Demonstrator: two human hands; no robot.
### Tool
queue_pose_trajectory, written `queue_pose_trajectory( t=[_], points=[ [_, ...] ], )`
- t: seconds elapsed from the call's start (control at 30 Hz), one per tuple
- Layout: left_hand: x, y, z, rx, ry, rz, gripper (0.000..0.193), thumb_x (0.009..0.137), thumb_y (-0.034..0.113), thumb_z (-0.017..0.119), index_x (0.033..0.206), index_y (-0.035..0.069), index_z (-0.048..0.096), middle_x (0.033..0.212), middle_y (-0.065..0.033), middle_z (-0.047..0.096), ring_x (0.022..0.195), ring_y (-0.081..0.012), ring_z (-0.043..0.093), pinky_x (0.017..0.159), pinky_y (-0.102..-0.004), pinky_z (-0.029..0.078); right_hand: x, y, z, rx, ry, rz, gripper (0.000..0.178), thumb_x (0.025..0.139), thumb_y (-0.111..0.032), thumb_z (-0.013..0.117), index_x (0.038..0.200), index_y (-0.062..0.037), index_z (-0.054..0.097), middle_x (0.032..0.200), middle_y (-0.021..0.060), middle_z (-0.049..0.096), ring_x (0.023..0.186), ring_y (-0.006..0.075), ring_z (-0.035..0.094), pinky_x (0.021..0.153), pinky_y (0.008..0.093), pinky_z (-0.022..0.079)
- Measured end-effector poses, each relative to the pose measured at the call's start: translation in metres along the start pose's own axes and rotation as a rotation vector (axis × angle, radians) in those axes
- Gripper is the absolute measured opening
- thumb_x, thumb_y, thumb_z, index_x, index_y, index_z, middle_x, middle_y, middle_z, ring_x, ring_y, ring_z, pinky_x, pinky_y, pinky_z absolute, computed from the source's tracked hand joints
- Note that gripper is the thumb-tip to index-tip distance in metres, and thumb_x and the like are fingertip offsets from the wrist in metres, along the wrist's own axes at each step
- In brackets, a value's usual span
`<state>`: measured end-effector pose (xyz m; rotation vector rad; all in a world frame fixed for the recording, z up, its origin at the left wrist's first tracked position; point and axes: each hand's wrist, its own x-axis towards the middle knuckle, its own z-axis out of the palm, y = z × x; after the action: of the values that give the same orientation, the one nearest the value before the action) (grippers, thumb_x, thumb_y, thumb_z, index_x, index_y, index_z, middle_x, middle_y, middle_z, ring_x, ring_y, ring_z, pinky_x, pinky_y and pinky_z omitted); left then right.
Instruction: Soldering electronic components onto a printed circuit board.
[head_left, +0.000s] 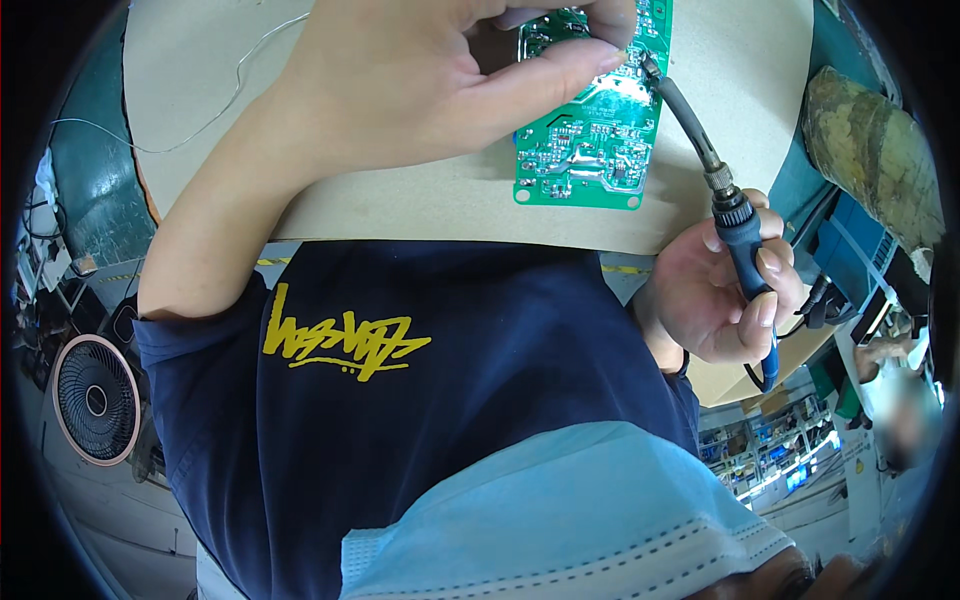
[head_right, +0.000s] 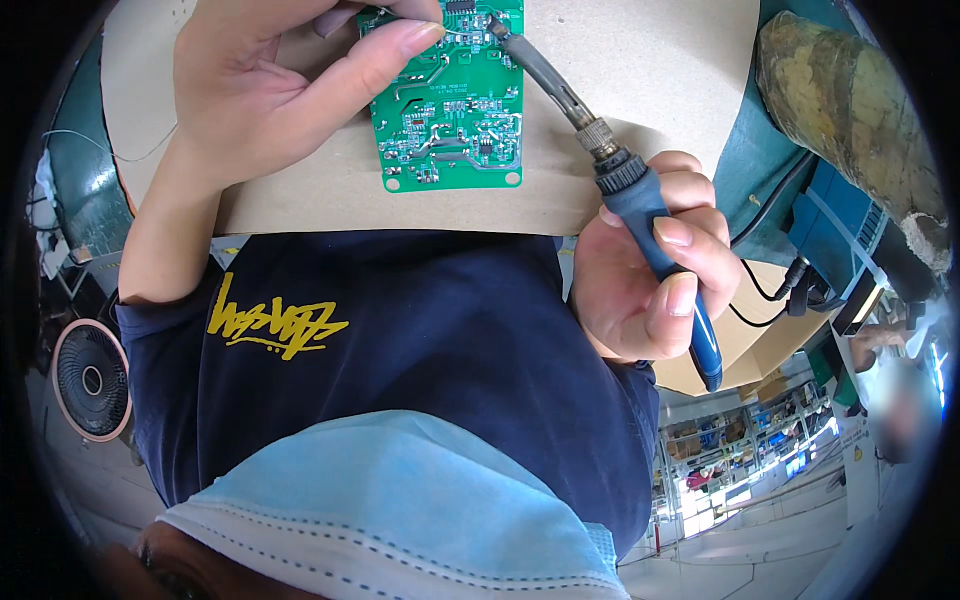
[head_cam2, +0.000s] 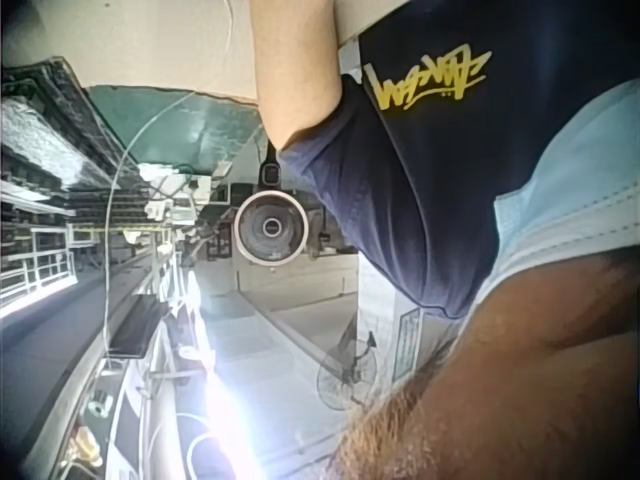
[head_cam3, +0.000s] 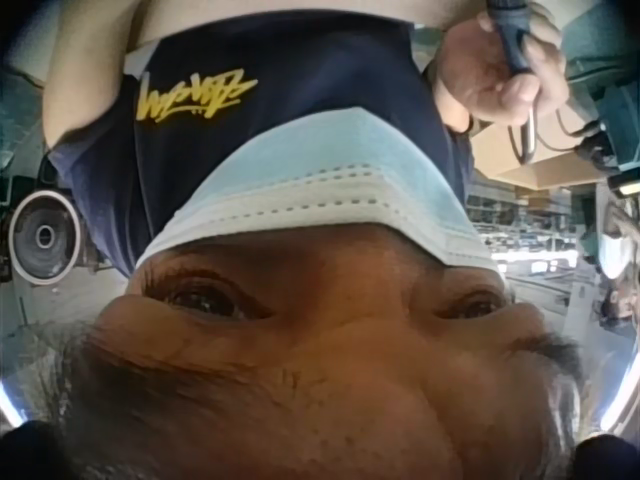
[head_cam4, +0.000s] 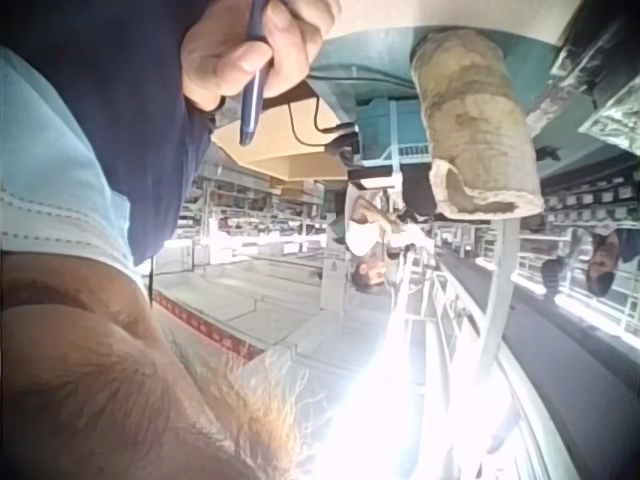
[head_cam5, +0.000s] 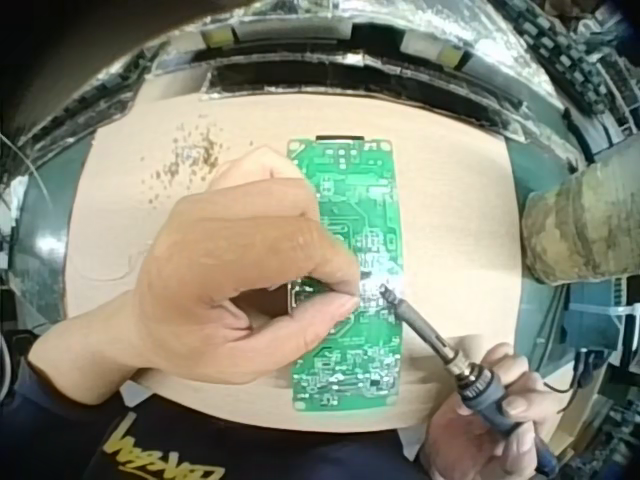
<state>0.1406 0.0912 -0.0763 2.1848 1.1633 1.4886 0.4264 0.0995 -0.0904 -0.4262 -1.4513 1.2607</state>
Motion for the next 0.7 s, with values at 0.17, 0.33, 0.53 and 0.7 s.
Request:
queue_pose_trajectory(
  t=[0.17, 0.33, 0.53, 0.7],
  points=[
    [0.0005, 0.0015, -0.0012, -0.014, -0.012, -0.048, 0.014, 0.074, 0.000, 0.077, 0.085, 0.007, 0.071, 0.071, -0.0034, 0.058, 0.064, -0.0198, 0.052, 0.072, -0.0338, 0.041, 0.0001, 0.0000, 0.0008, 0.013, 0.009, 0.003, 0.037, 0.100, -0.028, 0.051, 0.116, 0.0027, 0.064, 0.081, 0.0112, 0.061, 0.074, 0.0251, 0.056, 0.079, 0.0438, 0.039],
    [-0.0010, -0.0018, -0.0003, 0.020, -0.016, 0.045, 0.014, 0.075, 0.000, 0.077, 0.085, 0.008, 0.071, 0.072, -0.0030, 0.059, 0.065, -0.0198, 0.052, 0.072, -0.0343, 0.040, -0.0001, 0.0011, -0.0015, 0.016, -0.012, -0.009, 0.037, 0.100, -0.028, 0.051, 0.116, 0.0031, 0.064, 0.081, 0.0114, 0.062, 0.074, 0.0251, 0.056, 0.079, 0.0431, 0.039],
    [-0.0022, -0.0010, -0.0011, 0.019, -0.035, -0.026, 0.016, 0.075, 0.001, 0.077, 0.087, 0.008, 0.071, 0.071, -0.0025, 0.058, 0.064, -0.0196, 0.052, 0.072, -0.0338, 0.041, -0.0009, 0.0016, -0.0035, 0.024, -0.027, -0.008, 0.037, 0.100, -0.028, 0.051, 0.115, 0.0033, 0.064, 0.081, 0.0115, 0.062, 0.073, 0.0248, 0.056, 0.079, 0.0429, 0.038],
    [-0.0026, -0.0017, -0.0006, 0.017, -0.023, -0.015, 0.016, 0.075, 0.000, 0.077, 0.087, 0.008, 0.071, 0.071, -0.0025, 0.058, 0.062, -0.0194, 0.051, 0.072, -0.0337, 0.041, -0.0005, 0.0016, -0.0038, 0.011, -0.030, -0.017, 0.037, 0.099, -0.027, 0.051, 0.114, 0.0035, 0.064, 0.080, 0.0114, 0.061, 0.073, 0.0246, 0.056, 0.078, 0.0431, 0.038]
  ],
)
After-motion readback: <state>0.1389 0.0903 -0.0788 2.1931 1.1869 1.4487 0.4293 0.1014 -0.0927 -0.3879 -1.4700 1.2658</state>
